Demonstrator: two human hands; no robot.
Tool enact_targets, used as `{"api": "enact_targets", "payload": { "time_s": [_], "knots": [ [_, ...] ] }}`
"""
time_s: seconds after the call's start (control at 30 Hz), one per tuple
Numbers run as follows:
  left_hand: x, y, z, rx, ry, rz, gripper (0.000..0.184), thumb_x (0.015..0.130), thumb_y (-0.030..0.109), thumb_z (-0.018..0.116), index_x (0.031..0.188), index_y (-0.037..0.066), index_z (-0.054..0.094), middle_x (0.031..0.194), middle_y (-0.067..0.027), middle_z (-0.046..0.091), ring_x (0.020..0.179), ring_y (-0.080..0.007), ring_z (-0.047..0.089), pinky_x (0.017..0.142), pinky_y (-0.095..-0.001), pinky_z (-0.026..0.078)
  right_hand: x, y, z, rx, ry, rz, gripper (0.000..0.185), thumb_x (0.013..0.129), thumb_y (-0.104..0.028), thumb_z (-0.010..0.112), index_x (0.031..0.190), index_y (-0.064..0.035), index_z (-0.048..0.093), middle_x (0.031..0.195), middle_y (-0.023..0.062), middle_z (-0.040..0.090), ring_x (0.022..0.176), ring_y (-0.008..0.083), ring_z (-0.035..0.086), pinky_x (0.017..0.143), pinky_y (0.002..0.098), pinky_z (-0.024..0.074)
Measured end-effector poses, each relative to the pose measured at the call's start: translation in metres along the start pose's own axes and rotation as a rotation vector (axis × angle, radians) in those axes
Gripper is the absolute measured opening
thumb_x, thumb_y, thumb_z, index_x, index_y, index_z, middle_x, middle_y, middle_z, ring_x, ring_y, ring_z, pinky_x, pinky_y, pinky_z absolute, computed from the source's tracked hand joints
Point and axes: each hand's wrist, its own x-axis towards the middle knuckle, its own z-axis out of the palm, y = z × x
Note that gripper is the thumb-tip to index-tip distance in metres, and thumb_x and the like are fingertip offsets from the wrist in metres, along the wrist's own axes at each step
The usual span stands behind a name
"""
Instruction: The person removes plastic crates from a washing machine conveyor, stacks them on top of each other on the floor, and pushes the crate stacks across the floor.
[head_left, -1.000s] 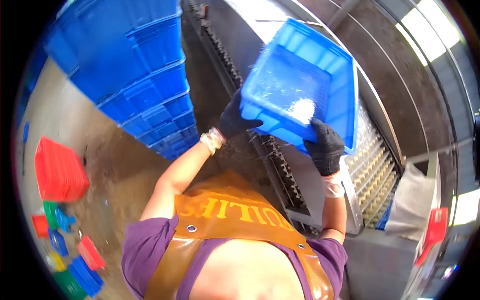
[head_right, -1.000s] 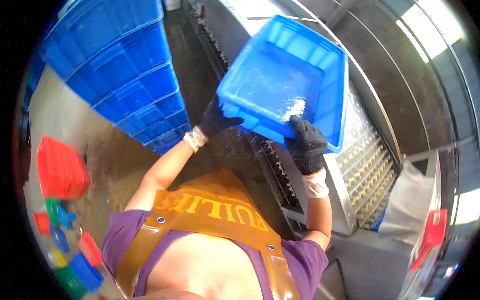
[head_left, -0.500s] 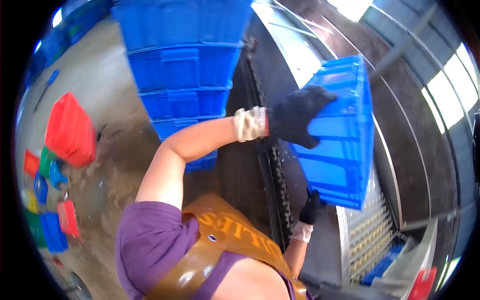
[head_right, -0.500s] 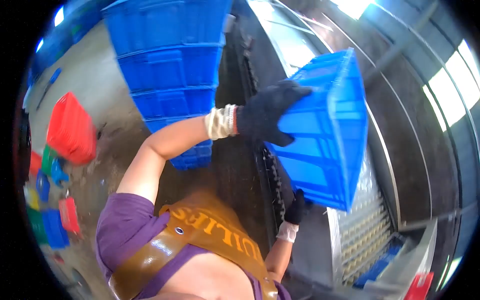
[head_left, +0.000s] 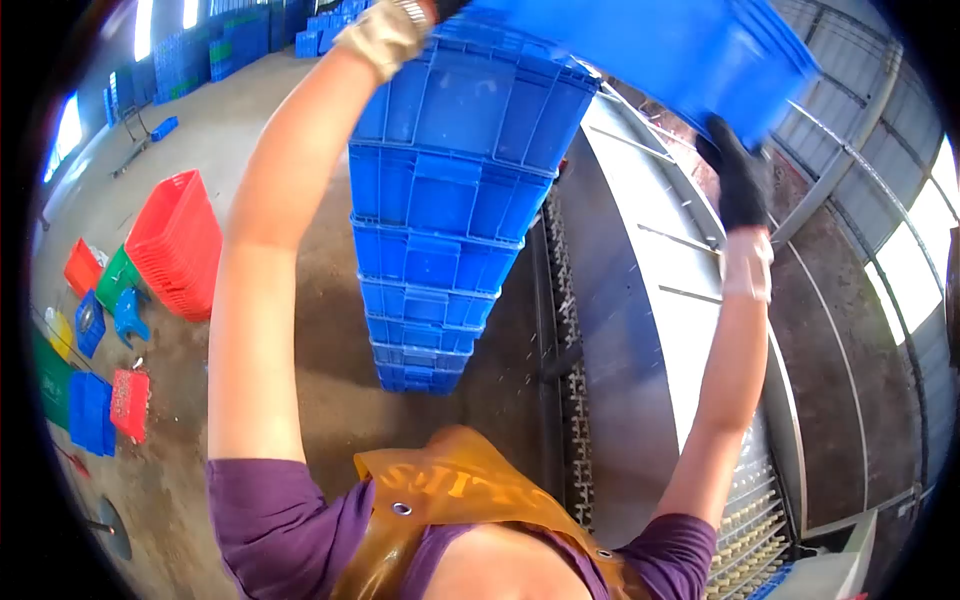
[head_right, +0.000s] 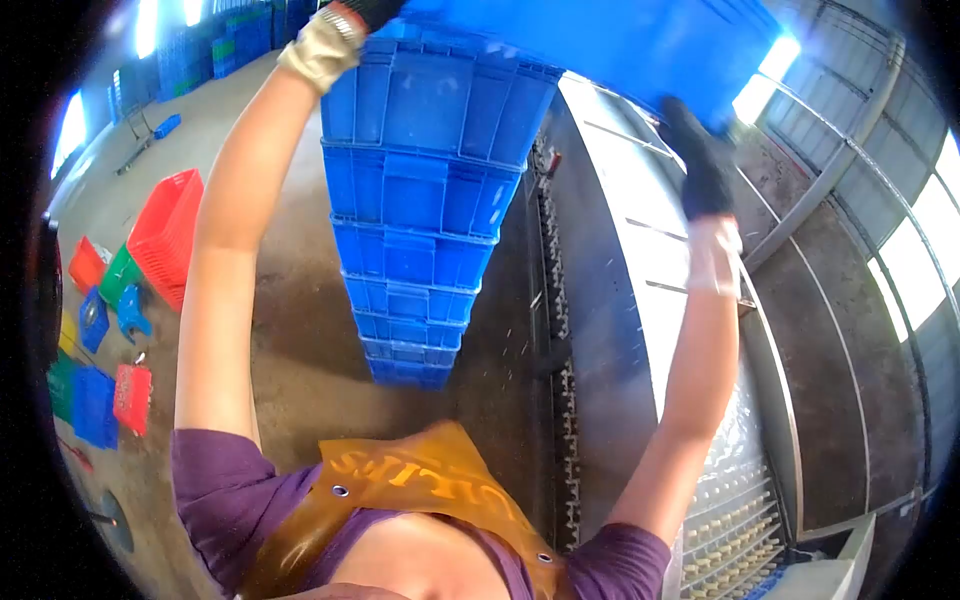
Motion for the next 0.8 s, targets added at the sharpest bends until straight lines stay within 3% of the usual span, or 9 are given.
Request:
{"api": "enact_targets", "payload": {
  "time_s": [0.07,0.1,0.17,0.23,0.4,0.63,0.67,0.77,0.8],
  "knots": [
    [-0.008,-0.023,-0.037,0.034,-0.154,0.039,0.062,0.066,0.025,0.072,0.116,-0.004,0.048,0.107,-0.0178,0.057,0.098,-0.0253,0.055,0.088,-0.0345,0.042,0.039,0.020,0.036,-0.264,-0.108,0.094,0.046,0.073,-0.020,0.072,0.109,-0.0010,0.051,0.096,0.0105,0.060,0.080,0.0174,0.061,0.069,0.0266,0.0513],
    [-0.016,-0.037,-0.048,0.156,-0.089,-0.168,0.071,0.062,0.028,0.075,0.118,-0.002,0.045,0.106,-0.0190,0.057,0.099,-0.0273,0.055,0.088,-0.0355,0.042,0.051,0.032,0.058,-0.537,-0.139,-0.022,0.050,0.069,-0.025,0.075,0.107,-0.0013,0.052,0.091,0.0087,0.062,0.077,0.0142,0.061,0.065,0.0242,0.0494],
    [-0.022,-0.108,-0.068,0.319,-0.333,-0.340,0.074,0.066,0.049,0.069,0.114,-0.004,0.050,0.099,-0.0182,0.061,0.092,-0.0267,0.059,0.080,-0.0349,0.047,0.073,0.072,0.089,-0.388,-0.137,-0.295,0.055,0.063,-0.033,0.078,0.100,0.0029,0.056,0.089,0.0142,0.064,0.083,0.0214,0.061,0.075,0.0318,0.0473],
    [-0.040,-0.123,-0.075,0.420,-0.293,-0.288,0.073,0.067,0.047,0.069,0.115,-0.004,0.049,0.103,-0.0187,0.059,0.093,-0.0257,0.059,0.080,-0.0348,0.046,0.104,0.111,0.106,-0.362,-0.164,-0.185,0.071,0.063,-0.038,0.077,0.112,0.0035,0.048,0.094,0.0152,0.063,0.087,0.0231,0.060,0.079,0.0328,0.0463],
    [-0.052,-0.207,-0.083,0.386,-0.100,-0.360,0.073,0.068,0.048,0.068,0.116,-0.004,0.049,0.107,-0.0196,0.057,0.099,-0.0272,0.056,0.087,-0.0345,0.042,0.102,0.124,0.135,-0.340,-0.232,-0.051,0.067,0.067,-0.041,0.073,0.112,0.0024,0.048,0.097,0.0157,0.062,0.087,0.0233,0.061,0.077,0.0333,0.0467],
    [-0.219,-0.168,-0.010,0.237,0.082,-0.101,0.069,0.072,0.045,0.062,0.119,-0.003,0.046,0.113,-0.0180,0.054,0.107,-0.0275,0.049,0.093,-0.0348,0.037,-0.073,0.097,0.053,-0.563,-0.183,-0.549,0.038,0.079,-0.012,0.059,0.115,-0.0056,0.050,0.111,0.0140,0.054,0.099,0.0246,0.054,0.085,0.0334,0.0437],
    [-0.267,-0.171,0.003,0.205,0.070,-0.148,0.068,0.073,0.043,0.061,0.119,-0.003,0.046,0.113,-0.0177,0.054,0.107,-0.0272,0.049,0.093,-0.0347,0.037,-0.117,0.103,0.026,-0.620,-0.217,-0.488,0.037,0.079,-0.006,0.057,0.115,-0.0061,0.050,0.115,0.0144,0.051,0.103,0.0264,0.052,0.087,0.0338,0.0432],
    [-0.411,-0.167,0.034,0.136,-0.119,-0.408,0.063,0.074,0.038,0.060,0.120,-0.003,0.045,0.113,-0.0167,0.053,0.106,-0.0264,0.049,0.093,-0.0346,0.037,-0.246,0.122,-0.091,-0.918,-0.075,-0.057,0.043,0.075,-0.029,0.065,0.113,-0.0112,0.053,0.116,0.0151,0.050,0.110,0.0307,0.046,0.092,0.0372,0.0397],
    [-0.453,-0.163,0.037,0.110,-0.226,-0.515,0.061,0.075,0.036,0.060,0.120,-0.003,0.045,0.113,-0.0164,0.053,0.106,-0.0261,0.049,0.093,-0.0346,0.037,-0.289,0.081,-0.118,-1.089,0.127,0.341,0.043,0.082,-0.030,0.054,0.118,-0.0071,0.047,0.120,0.0123,0.048,0.112,0.0284,0.045,0.094,0.0356,0.0377]
  ]
}}
